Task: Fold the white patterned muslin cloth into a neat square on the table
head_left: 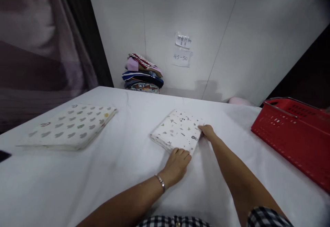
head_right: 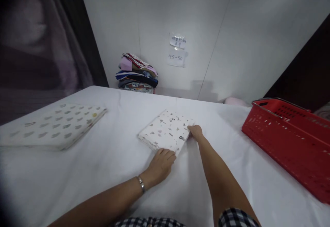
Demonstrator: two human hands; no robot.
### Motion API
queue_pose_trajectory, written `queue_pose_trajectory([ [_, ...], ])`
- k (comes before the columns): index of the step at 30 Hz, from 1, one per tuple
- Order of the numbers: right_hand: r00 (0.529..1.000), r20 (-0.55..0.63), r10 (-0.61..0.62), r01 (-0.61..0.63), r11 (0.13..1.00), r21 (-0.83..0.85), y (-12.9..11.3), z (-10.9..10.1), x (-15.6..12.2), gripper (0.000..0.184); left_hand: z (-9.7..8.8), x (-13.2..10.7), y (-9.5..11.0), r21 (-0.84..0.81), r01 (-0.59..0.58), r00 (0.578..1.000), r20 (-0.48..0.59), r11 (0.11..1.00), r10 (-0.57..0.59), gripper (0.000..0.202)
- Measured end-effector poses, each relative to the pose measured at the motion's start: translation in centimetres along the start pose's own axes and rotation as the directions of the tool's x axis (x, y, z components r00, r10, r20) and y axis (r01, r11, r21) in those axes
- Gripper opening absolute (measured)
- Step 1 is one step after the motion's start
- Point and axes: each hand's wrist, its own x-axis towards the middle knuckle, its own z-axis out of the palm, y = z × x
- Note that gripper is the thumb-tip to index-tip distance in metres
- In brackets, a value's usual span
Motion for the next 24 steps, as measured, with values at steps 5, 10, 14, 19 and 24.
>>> queue_pose_trajectory([
  [5,0.98,0.164,0.114,-0.132,0.986,0.102,2.2,-0.9,-8.2,0.023,-3.2,-4.6,-6.3,0.031,0.085,0.995,-0.051,0.996,-0.084,0.042],
  [10,0.948,0.308,-0.078,0.051,0.994,0.093,3.0,-2.3,-14.4,0.025,-5.6,-6.3,-8.1,0.015,0.196,0.98,-0.024,0.981,-0.195,0.041],
  [14,0.787,0.094,-0.61,0.605,0.732,-0.312,2.7,-4.4,-13.0,0.02,-5.4,-4.9,-6.2,0.01,0.222,0.973,-0.07,0.975,-0.22,0.028],
  [19,0.533,0.31,-0.788,0.804,0.357,-0.475,3.4,-5.4,-9.1,0.028,-4.3,-3.5,-5.9,0.055,0.209,0.974,-0.099,0.976,-0.203,0.02],
  [24,0.488,0.354,-0.798,0.828,0.293,-0.478,3.8,-4.9,-8.3,0.027,-3.9,-3.2,-6.4,0.111,0.18,0.982,-0.076,0.977,-0.173,0.016],
])
